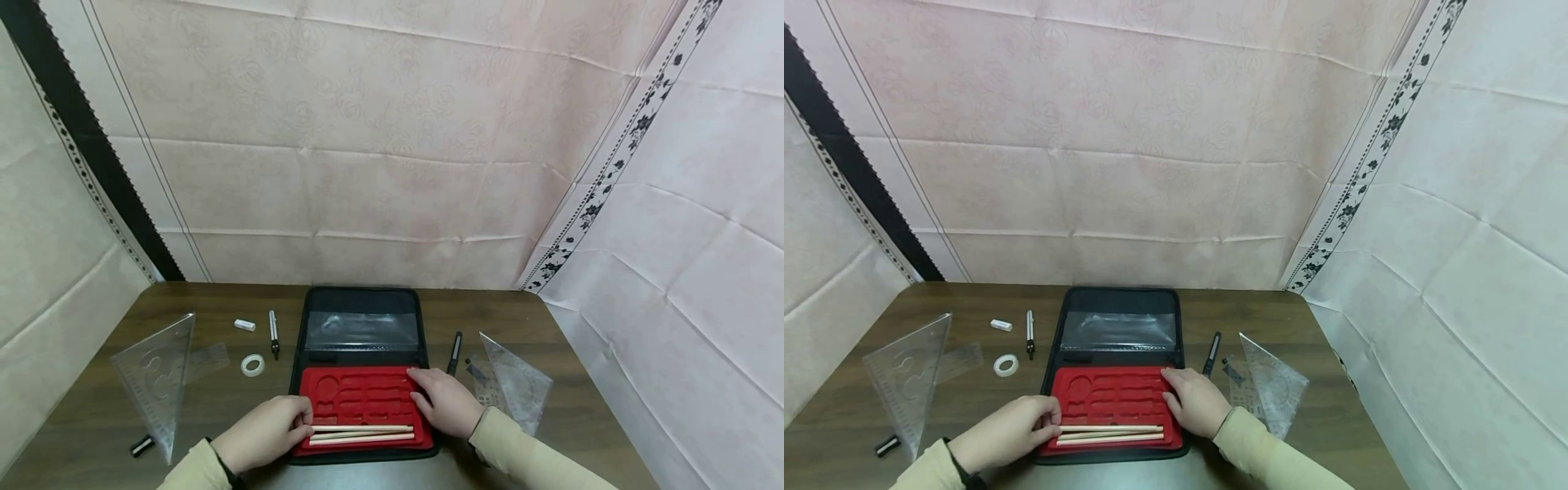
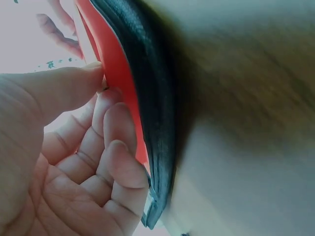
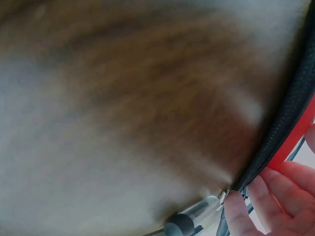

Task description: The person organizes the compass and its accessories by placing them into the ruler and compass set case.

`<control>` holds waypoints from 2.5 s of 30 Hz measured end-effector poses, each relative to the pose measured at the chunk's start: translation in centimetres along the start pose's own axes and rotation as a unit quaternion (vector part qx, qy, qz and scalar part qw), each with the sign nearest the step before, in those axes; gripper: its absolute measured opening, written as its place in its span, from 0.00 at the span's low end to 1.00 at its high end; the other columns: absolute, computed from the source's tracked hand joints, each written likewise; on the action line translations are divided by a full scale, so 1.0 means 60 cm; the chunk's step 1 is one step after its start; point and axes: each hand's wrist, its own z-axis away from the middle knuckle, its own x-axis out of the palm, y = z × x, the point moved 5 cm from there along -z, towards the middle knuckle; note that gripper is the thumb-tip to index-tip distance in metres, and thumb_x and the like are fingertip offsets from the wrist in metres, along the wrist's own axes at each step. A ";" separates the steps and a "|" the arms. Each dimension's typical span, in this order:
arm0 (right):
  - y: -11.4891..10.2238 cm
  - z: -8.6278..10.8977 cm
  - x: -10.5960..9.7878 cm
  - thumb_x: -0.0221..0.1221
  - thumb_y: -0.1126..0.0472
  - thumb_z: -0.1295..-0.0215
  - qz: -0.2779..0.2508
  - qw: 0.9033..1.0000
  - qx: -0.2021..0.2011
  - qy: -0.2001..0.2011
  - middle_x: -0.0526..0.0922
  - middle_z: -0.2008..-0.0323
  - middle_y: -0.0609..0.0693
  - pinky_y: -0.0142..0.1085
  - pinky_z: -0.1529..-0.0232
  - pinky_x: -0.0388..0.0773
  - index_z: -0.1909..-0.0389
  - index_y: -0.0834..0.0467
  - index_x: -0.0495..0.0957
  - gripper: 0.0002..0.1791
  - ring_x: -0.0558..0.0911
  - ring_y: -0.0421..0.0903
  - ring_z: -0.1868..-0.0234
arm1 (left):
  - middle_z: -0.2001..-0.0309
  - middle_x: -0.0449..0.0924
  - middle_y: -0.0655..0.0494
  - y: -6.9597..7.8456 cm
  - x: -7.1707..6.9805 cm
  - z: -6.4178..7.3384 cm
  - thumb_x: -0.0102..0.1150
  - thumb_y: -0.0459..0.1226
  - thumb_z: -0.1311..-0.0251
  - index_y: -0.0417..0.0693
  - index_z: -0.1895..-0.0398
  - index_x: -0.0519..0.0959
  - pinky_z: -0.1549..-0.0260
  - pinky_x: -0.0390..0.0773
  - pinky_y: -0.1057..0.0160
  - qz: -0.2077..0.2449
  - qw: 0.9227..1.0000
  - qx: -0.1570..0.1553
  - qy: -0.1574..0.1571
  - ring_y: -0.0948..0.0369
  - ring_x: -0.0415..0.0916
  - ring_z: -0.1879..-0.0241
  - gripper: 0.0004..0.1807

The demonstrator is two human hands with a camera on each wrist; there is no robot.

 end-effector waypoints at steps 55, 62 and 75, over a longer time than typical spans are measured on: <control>-0.028 -0.003 0.006 0.50 0.21 0.48 0.026 0.996 0.043 -0.074 0.64 0.34 0.54 0.54 0.41 0.66 0.31 0.44 0.65 0.47 0.66 0.53 0.38 | 0.85 0.68 0.61 -0.001 0.005 -0.031 0.73 0.46 0.50 0.53 0.82 0.69 0.82 0.64 0.63 0.001 0.998 -0.055 -0.015 0.63 0.65 0.83 0.20; -0.028 -0.005 0.020 0.48 0.21 0.48 0.029 0.995 0.047 -0.083 0.62 0.32 0.56 0.55 0.41 0.65 0.30 0.45 0.63 0.48 0.65 0.55 0.37 | 0.84 0.68 0.58 0.000 0.005 -0.030 0.73 0.45 0.50 0.51 0.82 0.69 0.81 0.64 0.62 -0.001 0.996 -0.083 -0.032 0.61 0.66 0.83 0.19; -0.030 0.004 -0.004 0.53 0.24 0.46 0.039 0.992 0.035 -0.113 0.60 0.29 0.57 0.57 0.41 0.65 0.28 0.45 0.62 0.47 0.65 0.58 0.34 | 0.85 0.64 0.62 0.016 0.011 -0.031 0.69 0.49 0.47 0.55 0.81 0.67 0.83 0.61 0.62 -0.064 0.997 -0.035 0.000 0.64 0.61 0.84 0.20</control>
